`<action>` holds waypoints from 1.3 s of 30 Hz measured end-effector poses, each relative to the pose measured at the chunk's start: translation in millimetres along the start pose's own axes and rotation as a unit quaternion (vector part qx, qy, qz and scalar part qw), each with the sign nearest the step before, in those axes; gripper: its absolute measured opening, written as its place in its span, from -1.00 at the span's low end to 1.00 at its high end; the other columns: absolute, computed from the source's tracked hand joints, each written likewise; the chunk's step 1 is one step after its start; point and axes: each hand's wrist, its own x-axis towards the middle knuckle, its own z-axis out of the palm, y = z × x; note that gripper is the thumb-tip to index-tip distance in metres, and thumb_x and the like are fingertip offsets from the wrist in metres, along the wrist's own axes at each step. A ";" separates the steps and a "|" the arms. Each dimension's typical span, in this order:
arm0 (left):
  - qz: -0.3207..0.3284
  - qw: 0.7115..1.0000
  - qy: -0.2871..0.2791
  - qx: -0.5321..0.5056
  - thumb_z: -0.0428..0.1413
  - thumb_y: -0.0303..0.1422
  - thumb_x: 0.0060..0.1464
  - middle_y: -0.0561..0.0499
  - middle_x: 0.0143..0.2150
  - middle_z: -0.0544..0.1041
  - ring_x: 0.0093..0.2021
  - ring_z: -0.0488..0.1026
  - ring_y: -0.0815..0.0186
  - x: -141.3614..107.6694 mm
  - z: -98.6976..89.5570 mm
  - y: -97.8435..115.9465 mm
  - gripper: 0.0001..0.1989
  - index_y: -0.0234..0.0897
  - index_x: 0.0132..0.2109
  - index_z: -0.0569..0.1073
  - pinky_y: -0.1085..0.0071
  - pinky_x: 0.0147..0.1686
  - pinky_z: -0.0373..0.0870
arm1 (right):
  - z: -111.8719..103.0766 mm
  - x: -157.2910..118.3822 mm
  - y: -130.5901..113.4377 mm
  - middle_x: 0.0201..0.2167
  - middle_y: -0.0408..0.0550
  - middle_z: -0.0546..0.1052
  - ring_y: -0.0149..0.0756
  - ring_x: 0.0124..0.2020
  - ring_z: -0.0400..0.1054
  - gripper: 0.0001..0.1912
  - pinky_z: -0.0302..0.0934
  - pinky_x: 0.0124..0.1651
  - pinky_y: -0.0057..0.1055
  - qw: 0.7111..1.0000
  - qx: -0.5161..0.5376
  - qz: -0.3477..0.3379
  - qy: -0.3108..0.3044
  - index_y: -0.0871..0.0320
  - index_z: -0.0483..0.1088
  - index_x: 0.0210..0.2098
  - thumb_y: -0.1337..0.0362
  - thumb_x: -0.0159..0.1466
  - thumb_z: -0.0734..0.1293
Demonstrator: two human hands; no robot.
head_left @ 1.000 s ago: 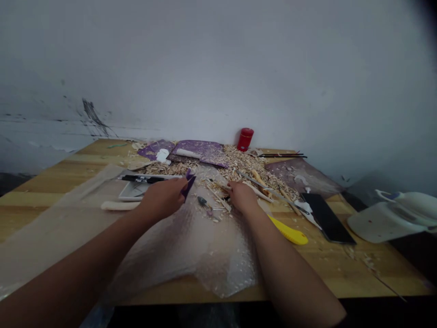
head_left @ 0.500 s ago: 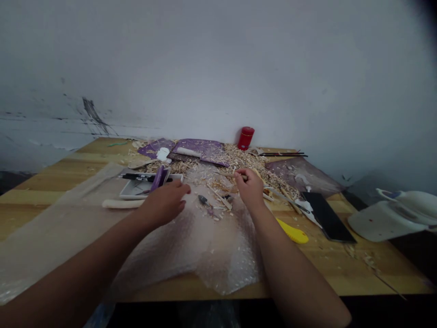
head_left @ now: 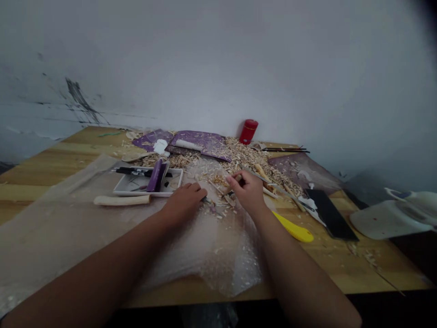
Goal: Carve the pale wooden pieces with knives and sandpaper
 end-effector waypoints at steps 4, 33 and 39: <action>-0.034 0.999 0.009 -0.016 -0.05 -0.33 0.03 -0.04 -0.24 0.37 -0.21 0.31 0.26 -6.0 -14.7 -8.9 -0.85 -0.23 -0.23 0.33 0.35 -0.23 0.20 | 5.8 -1.5 5.0 -0.68 -0.19 0.32 -0.43 -0.61 0.18 -0.67 -0.03 -0.53 -0.50 0.994 -0.070 0.025 -0.082 0.16 0.31 -0.59 0.06 0.14 0.19; 0.028 0.990 -0.070 -0.122 -0.07 -0.25 0.00 0.03 -0.44 0.42 -0.46 0.28 0.37 -16.0 -10.6 -14.3 -0.80 -0.26 -0.37 0.36 0.47 -0.51 0.05 | 12.8 -19.9 -40.5 -0.53 -0.16 0.39 -0.49 -0.54 0.21 -0.78 0.03 -0.42 -0.54 0.925 -0.001 -0.151 -0.348 0.18 0.32 -0.43 0.20 0.21 0.13; 0.043 0.982 -0.103 -0.154 -0.08 -0.21 0.00 0.03 -0.45 0.43 -0.47 0.29 0.39 -15.0 -1.2 -15.6 -0.76 -0.25 -0.39 0.38 0.49 -0.50 0.07 | 16.5 -22.2 -37.9 -0.52 -0.16 0.40 -0.47 -0.51 0.23 -0.79 0.06 -0.38 -0.52 0.922 0.000 -0.160 -0.353 0.17 0.33 -0.41 0.20 0.20 0.14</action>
